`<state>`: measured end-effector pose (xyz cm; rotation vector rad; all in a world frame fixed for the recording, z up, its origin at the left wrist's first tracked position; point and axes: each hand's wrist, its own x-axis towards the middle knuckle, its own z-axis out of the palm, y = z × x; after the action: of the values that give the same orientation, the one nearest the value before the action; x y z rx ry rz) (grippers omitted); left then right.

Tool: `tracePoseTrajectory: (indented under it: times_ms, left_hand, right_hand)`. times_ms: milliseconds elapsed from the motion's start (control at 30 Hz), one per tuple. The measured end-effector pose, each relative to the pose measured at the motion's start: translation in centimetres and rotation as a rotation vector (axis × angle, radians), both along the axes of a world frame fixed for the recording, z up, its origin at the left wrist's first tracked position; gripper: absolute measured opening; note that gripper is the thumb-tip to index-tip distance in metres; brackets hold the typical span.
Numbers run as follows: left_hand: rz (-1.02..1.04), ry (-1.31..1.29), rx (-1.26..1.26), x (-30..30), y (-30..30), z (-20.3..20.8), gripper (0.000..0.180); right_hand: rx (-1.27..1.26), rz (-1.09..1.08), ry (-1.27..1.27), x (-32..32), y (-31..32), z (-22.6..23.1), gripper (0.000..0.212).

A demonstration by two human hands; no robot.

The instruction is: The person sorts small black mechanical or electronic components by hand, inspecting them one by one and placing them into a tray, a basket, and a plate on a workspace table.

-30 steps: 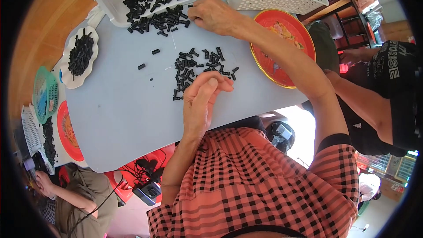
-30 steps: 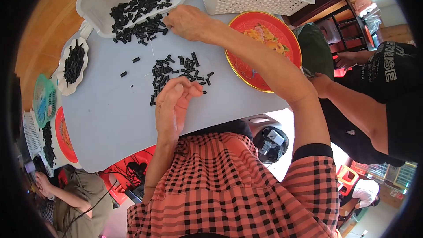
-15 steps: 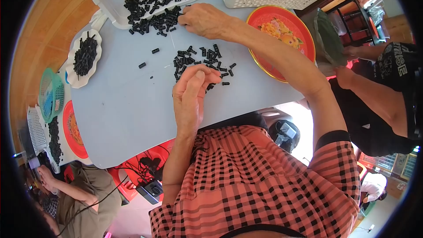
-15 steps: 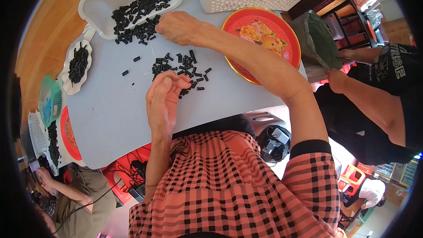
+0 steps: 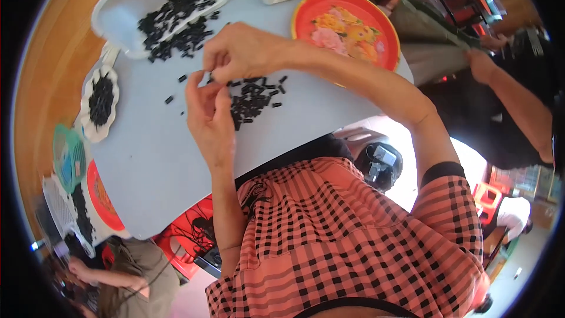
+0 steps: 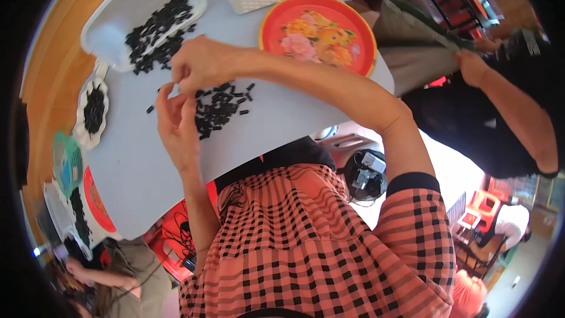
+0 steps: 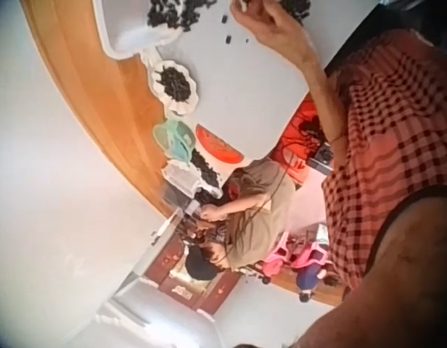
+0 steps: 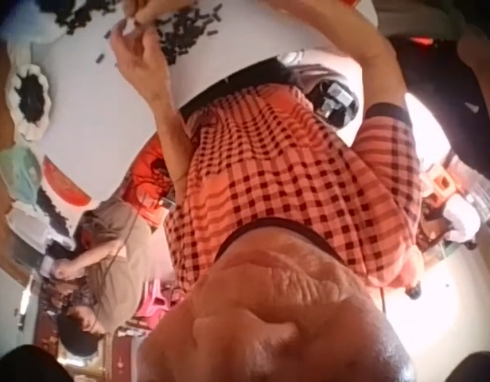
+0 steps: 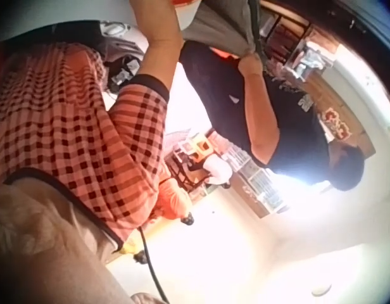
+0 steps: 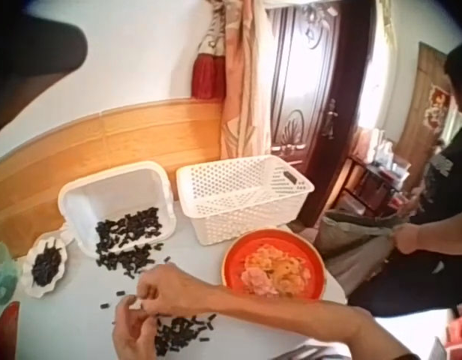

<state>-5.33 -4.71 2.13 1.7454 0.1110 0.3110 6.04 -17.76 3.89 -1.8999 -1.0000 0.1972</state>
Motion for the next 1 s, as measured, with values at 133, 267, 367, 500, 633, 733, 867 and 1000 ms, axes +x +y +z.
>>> tracePoseTrajectory:
  times_ms: [133,267,367,500,633,733,867,1000]
  left_hand:
    - [-0.003,0.009,0.034,-0.2,-0.6,0.0,0.032]
    - [-0.147,-0.005,0.201,0.3,-1.0,0.2,0.026]
    - [-0.302,0.158,-0.173,0.6,-1.4,0.1,0.025]
    - [-0.397,0.234,-0.670,0.8,-2.1,-0.3,0.021]
    - [-0.447,0.302,-0.759,0.8,-3.1,-1.3,0.020]
    - [-0.494,0.310,-0.762,0.8,-3.9,-1.4,0.019]
    - [-0.509,0.318,-0.738,0.9,-4.2,-1.0,0.019]
    - [-0.513,0.322,-0.740,1.0,-4.1,-1.2,0.019]
  right_hand:
    - [0.120,-0.059,0.078,-3.0,-0.6,0.1,0.017]
    - [0.129,-0.195,0.177,-4.0,-2.8,0.1,0.014]
    - [0.131,-0.287,0.022,-4.0,-5.3,0.0,0.013]
    - [-0.153,-0.454,-0.456,-0.9,-11.3,-2.1,0.010]
    - [-0.445,-0.379,-0.338,-0.1,-13.5,-2.2,0.010]
    - [-0.567,-0.410,-0.412,0.0,-13.3,-2.9,0.010]
    - [-0.558,-0.457,-0.413,0.5,-13.7,-2.9,0.008]
    - [-0.546,-0.462,-0.419,0.7,-13.7,-2.5,0.009]
